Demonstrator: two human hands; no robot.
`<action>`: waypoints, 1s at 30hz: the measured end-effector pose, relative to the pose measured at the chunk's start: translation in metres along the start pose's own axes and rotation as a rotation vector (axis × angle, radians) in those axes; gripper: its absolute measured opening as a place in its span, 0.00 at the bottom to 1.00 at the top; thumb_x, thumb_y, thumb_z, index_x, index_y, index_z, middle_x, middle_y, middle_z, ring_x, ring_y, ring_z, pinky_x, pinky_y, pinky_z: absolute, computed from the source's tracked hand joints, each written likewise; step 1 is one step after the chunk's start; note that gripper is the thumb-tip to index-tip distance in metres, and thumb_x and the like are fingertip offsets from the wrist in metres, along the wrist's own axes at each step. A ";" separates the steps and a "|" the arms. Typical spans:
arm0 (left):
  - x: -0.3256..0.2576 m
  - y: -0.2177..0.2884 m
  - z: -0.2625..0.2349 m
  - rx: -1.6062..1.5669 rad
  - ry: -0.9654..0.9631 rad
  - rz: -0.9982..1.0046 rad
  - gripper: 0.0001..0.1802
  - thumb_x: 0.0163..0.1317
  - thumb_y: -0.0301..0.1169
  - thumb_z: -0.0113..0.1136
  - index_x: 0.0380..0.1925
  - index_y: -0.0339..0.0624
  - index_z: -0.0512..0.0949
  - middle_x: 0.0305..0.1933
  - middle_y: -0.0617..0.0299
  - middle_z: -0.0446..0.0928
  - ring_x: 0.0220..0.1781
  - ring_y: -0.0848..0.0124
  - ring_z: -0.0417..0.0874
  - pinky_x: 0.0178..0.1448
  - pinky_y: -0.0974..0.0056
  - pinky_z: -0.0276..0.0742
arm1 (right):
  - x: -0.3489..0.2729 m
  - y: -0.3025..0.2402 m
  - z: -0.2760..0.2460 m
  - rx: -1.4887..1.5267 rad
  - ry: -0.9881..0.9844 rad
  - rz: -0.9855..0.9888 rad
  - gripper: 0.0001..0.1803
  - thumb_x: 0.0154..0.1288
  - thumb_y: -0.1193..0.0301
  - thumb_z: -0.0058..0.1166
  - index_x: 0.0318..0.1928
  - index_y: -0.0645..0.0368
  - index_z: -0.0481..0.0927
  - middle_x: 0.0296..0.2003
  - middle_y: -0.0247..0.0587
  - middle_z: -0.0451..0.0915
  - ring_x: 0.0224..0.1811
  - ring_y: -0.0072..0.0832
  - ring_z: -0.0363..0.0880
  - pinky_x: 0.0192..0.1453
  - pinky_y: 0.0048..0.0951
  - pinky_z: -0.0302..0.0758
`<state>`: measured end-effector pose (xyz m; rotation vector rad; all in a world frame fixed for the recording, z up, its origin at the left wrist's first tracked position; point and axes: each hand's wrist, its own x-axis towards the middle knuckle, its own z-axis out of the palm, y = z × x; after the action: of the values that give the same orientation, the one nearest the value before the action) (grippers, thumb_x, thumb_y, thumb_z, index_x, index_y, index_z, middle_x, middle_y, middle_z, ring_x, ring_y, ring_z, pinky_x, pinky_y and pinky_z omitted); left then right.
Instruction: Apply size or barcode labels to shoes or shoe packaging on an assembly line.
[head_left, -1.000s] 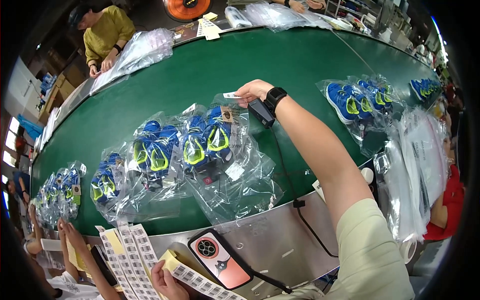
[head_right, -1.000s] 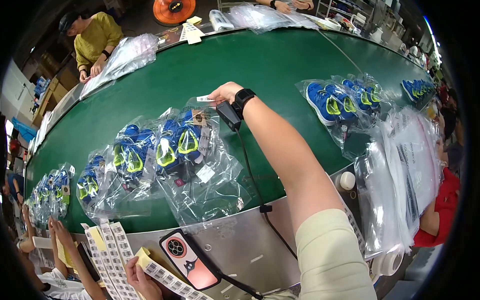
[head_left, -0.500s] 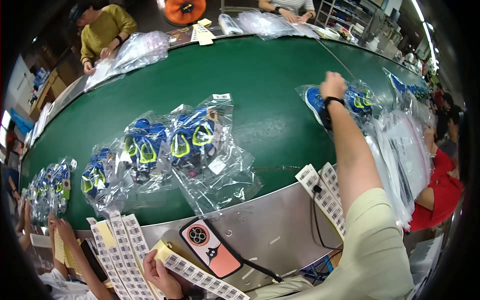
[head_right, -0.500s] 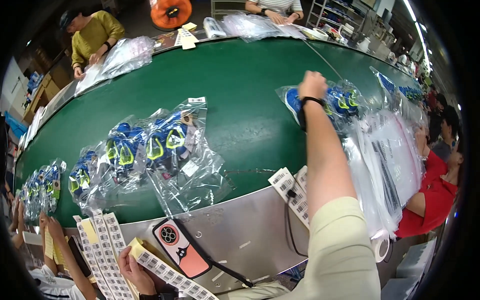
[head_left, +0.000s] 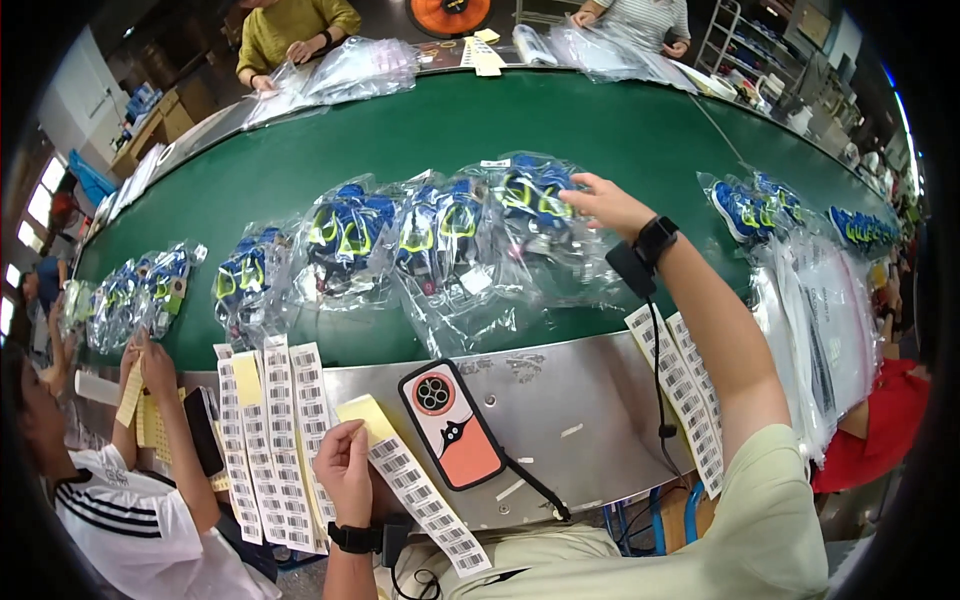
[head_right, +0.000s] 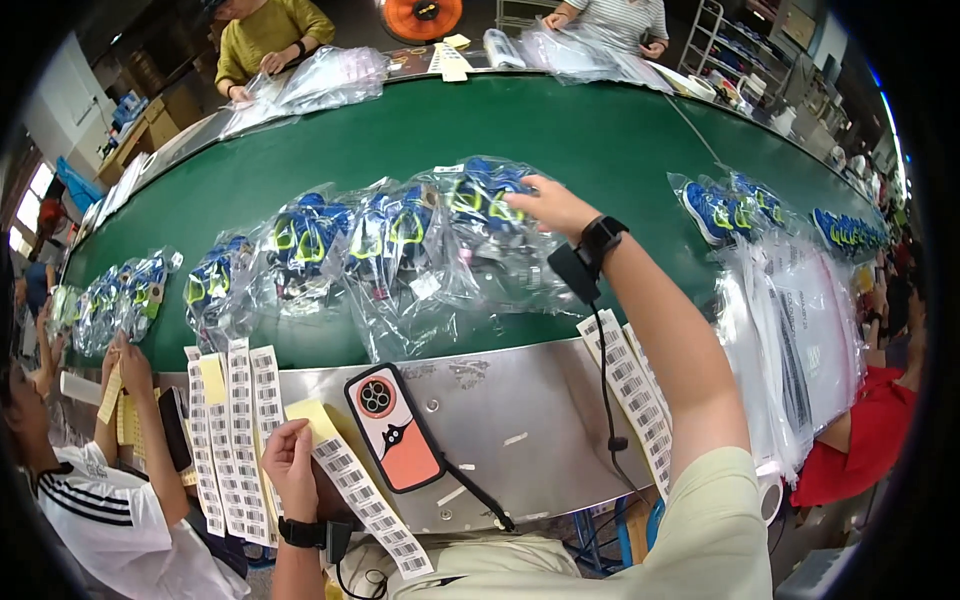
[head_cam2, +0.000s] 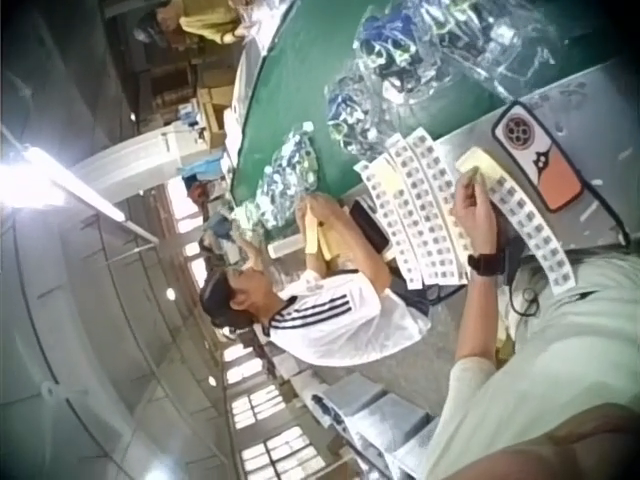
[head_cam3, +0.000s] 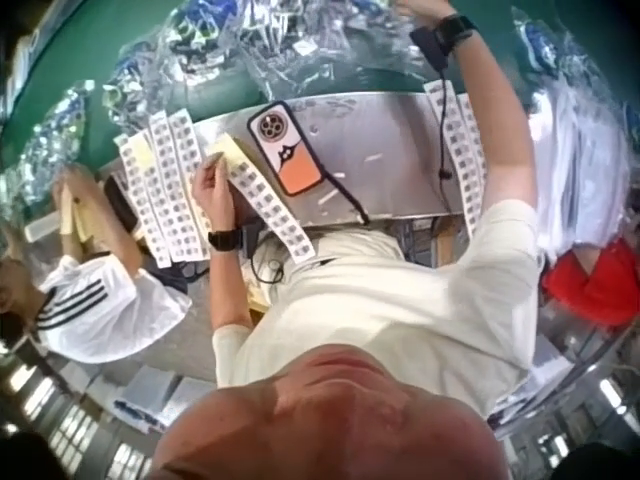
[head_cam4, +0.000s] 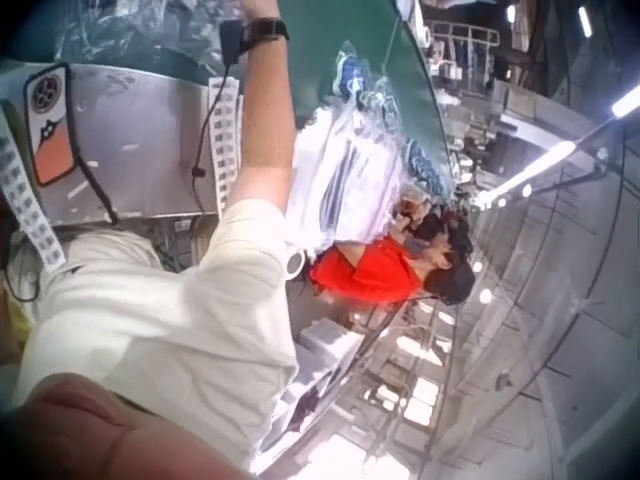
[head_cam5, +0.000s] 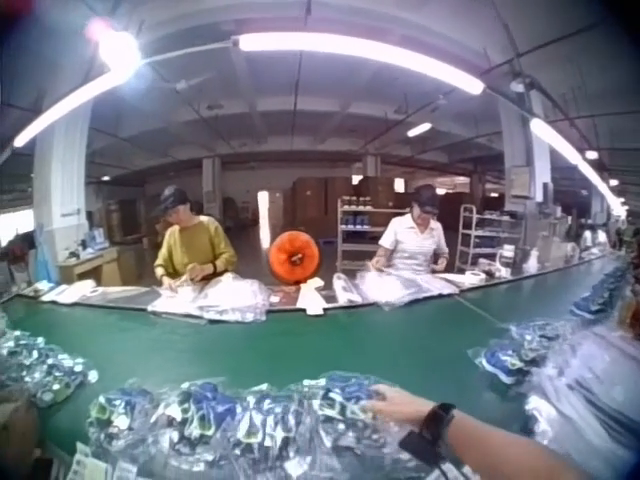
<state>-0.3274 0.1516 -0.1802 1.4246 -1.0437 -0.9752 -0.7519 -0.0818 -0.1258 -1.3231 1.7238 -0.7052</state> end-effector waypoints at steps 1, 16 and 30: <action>-0.005 0.011 0.002 0.004 0.022 -0.005 0.06 0.65 0.22 0.58 0.41 0.32 0.78 0.33 0.66 0.79 0.34 0.81 0.76 0.39 0.77 0.70 | -0.015 -0.012 0.022 -0.161 -0.016 -0.352 0.31 0.63 0.56 0.59 0.59 0.63 0.71 0.55 0.52 0.75 0.57 0.37 0.74 0.58 0.36 0.72; -0.045 0.074 0.027 -0.084 -0.035 -0.062 0.14 0.60 0.18 0.61 0.47 0.29 0.78 0.38 0.60 0.80 0.37 0.79 0.79 0.41 0.76 0.73 | -0.215 -0.061 0.177 0.287 -0.466 -0.653 0.11 0.63 0.71 0.59 0.31 0.66 0.75 0.25 0.39 0.73 0.25 0.24 0.69 0.28 0.29 0.67; -0.046 0.079 0.020 0.209 -0.115 0.043 0.13 0.68 0.29 0.56 0.48 0.31 0.78 0.37 0.54 0.82 0.38 0.70 0.82 0.43 0.66 0.77 | -0.210 -0.056 0.192 0.375 -0.416 -0.733 0.07 0.55 0.73 0.56 0.26 0.62 0.72 0.25 0.39 0.69 0.32 0.36 0.71 0.47 0.34 0.63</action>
<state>-0.3663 0.1867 -0.1026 1.5230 -1.2869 -0.9473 -0.5374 0.1129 -0.1180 -1.6778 0.7096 -1.0052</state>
